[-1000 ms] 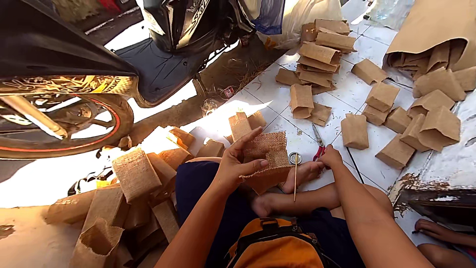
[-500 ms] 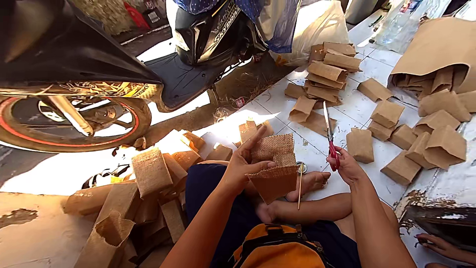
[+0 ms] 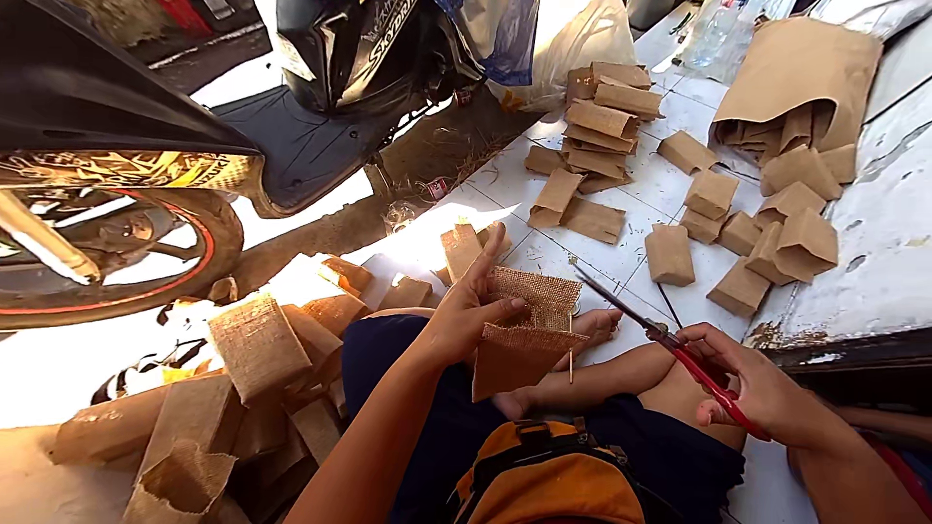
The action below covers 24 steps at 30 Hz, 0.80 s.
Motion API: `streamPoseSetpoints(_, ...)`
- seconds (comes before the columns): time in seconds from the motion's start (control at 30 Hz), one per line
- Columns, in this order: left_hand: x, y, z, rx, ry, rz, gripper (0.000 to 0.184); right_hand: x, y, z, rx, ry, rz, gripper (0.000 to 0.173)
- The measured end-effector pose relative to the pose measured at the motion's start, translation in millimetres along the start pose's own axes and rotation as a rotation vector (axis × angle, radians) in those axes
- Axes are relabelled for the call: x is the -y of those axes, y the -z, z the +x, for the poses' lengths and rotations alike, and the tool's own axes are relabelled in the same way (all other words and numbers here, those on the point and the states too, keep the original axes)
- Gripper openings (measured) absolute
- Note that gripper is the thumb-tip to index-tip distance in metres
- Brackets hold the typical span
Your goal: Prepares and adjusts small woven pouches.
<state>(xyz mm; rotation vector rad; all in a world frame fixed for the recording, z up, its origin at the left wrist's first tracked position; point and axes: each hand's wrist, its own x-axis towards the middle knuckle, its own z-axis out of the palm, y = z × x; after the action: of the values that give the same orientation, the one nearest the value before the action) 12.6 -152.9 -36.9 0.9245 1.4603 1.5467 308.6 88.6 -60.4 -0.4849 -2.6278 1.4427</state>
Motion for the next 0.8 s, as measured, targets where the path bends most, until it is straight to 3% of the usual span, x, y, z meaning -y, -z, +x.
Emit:
streamPoseSetpoints(0.2,-2,-2,0,0.090,0.043,0.043,0.089,16,11,-8,0.041,-0.015,-0.177,0.092)
streamPoseSetpoints(0.8,-4,-1,-1,0.164,0.050,0.056,0.089,26,9,-10,0.059,-0.013,-0.216,0.084)
